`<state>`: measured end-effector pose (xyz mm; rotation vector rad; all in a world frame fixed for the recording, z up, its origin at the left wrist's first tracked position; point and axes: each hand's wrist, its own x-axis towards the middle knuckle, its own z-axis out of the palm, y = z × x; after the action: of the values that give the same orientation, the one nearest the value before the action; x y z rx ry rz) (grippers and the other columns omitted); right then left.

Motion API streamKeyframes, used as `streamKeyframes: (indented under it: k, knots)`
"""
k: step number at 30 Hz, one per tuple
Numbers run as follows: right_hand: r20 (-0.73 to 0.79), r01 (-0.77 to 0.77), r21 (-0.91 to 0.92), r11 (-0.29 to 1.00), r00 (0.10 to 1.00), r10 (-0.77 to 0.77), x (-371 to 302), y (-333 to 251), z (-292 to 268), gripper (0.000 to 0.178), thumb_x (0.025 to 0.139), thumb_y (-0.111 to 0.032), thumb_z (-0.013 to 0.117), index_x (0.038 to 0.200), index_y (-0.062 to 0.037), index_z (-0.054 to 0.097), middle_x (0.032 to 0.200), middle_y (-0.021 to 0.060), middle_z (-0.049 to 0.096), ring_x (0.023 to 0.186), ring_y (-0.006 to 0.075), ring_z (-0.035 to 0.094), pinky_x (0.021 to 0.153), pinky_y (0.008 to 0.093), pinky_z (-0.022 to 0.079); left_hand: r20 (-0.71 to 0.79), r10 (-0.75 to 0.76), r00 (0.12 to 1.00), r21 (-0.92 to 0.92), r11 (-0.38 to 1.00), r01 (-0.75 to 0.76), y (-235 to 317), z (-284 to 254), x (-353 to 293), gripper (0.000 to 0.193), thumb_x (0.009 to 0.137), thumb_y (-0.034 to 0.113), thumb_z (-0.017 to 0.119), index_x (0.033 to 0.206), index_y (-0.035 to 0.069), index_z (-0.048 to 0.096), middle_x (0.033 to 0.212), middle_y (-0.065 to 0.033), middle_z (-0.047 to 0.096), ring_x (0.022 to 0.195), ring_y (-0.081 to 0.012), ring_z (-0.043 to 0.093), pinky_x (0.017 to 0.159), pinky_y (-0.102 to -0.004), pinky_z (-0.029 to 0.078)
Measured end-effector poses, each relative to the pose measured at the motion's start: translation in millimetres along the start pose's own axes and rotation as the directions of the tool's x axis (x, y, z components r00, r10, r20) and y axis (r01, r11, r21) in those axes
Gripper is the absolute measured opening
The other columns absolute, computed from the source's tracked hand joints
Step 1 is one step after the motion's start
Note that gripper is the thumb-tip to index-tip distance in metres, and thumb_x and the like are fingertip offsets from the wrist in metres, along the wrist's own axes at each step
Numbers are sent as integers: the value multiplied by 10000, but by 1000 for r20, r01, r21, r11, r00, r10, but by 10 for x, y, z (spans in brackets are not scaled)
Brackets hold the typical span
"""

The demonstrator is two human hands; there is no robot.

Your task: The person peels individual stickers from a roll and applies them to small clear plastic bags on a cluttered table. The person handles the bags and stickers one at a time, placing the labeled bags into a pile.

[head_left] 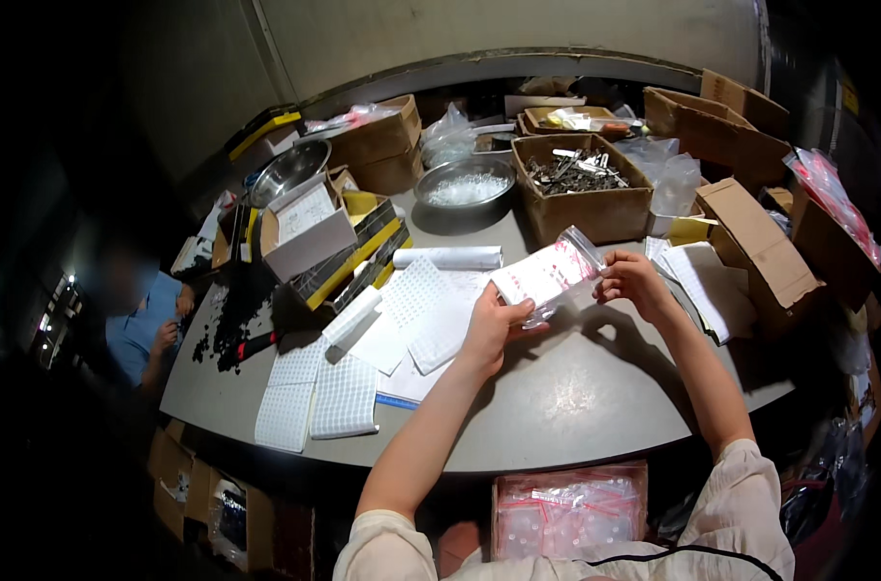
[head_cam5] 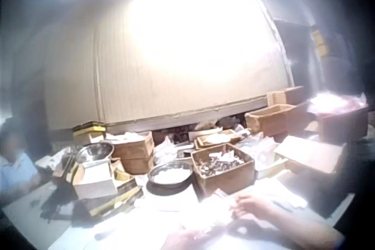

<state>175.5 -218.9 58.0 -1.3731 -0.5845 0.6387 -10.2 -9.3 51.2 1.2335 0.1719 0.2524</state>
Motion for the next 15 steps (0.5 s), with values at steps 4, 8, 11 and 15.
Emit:
streamKeyframes:
  k: [4,8,11,15]
  knots:
    - [86,-81,-234,969,991,104,73,110,-146,225,950,-260,745,942,-63,637,757,5,644,664,102,651,586,249,511,-41,37,998,-1,999,-37,-155,-117,128,370,936,-19,537,1304,-11,577,1136,-122,679,950,-225,708,821,-374,646]
    - [124,-70,-141,988,988,88,27,58,-48,206,961,-226,730,981,-35,655,813,21,639,705,117,644,629,274,556,-95,32,995,-158,986,-47,-188,-262,201,394,943,2,540,1334,3,586,1156,-137,699,967,-239,719,833,-388,642]
    - [187,-59,-126,990,979,82,-14,-10,12,181,967,-186,714,1007,-19,656,869,50,649,740,142,658,671,303,597,-108,28,994,-167,985,-46,-131,-305,224,400,952,20,543,1350,4,581,1185,-153,701,989,-260,724,835,-391,637]
    - [199,-56,-79,995,977,71,-45,-32,41,173,984,-188,698,972,-24,643,851,47,644,693,136,663,611,300,590,-112,-6,994,-157,987,-11,-153,-327,242,375,972,30,547,1343,-7,577,1172,-155,701,962,-242,714,800,-351,619]
